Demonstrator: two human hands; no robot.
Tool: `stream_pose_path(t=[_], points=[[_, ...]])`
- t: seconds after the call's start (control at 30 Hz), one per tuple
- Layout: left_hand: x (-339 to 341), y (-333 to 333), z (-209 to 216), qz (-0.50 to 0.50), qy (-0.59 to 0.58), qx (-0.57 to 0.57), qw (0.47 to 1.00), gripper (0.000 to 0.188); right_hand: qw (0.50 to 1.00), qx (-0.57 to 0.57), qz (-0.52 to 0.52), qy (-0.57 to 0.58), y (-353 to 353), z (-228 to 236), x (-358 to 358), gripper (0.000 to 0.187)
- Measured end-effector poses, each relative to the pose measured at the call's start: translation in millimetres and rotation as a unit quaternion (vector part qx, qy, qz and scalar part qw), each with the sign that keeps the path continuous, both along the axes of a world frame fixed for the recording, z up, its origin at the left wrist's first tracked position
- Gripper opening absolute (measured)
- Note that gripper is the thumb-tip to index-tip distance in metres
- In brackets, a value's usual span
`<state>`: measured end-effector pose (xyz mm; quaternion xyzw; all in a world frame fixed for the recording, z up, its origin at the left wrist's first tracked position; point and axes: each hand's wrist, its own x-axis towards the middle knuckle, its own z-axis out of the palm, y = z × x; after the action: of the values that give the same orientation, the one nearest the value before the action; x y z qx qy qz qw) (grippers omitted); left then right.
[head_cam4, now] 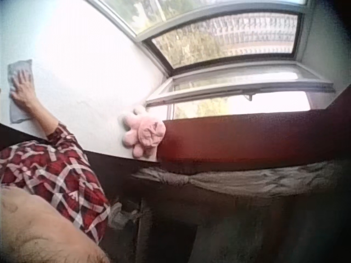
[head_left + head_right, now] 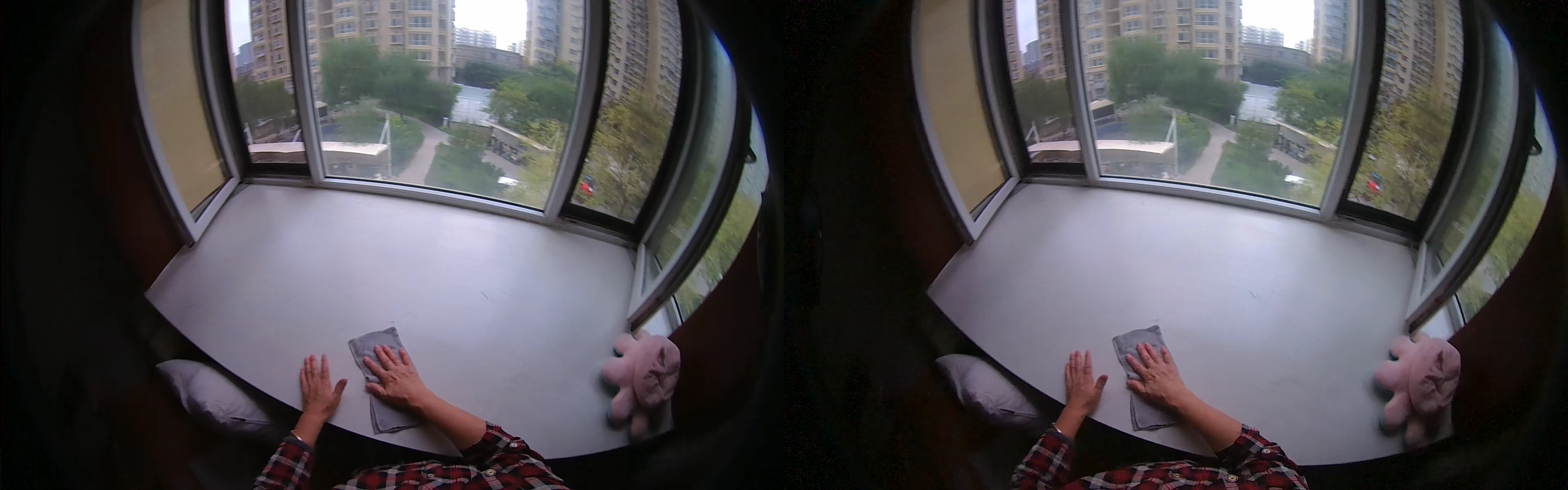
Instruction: The person wipes a window sill with a cloth, then moves into the room to fold a metal drying rack. They then wash the cloth in a red basin of water and wring it out.
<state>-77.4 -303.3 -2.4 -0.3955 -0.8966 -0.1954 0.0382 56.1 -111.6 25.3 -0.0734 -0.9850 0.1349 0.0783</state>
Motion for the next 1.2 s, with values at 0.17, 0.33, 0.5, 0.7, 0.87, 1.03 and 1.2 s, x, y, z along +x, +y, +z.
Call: stream_pose_path(t=[0.17,0.33,0.5,0.7,0.87,1.03,1.2], points=[[1.3,-2.0,6.7,-0.001,-0.012,-0.039,0.999,0.086,0.973,0.011,-0.231,0.013,97.6,-13.9,77.1,0.065],[-2.0,-3.3,7.5,-0.001,-0.014,-0.051,0.999,0.085,0.903,0.006,-0.430,0.004,165.9,-18.3,212.5,0.067],[-2.3,-2.1,7.4,0.002,0.001,-0.063,0.998,0.084,0.838,0.030,-0.544,0.005,174.4,-23.5,342.9,0.068],[4.9,7.8,14.7,0.022,-0.001,-0.124,0.992,0.081,0.786,0.067,-0.615,0.011,182.3,-30.9,356.8,0.073],[5.3,9.3,16.0,0.022,0.005,-0.135,0.991,0.084,0.812,0.065,-0.580,-0.002,190.2,-21.3,260.8,0.075],[0.0,5.7,8.5,0.018,0.012,-0.114,0.993,0.084,0.895,0.038,-0.444,0.018,145.6,-18.4,141.9,0.076],[3.3,8.1,4.1,0.007,0.024,-0.107,0.994,0.081,0.968,0.006,-0.249,-0.015,56.1,-0.1,81.9,0.073]])
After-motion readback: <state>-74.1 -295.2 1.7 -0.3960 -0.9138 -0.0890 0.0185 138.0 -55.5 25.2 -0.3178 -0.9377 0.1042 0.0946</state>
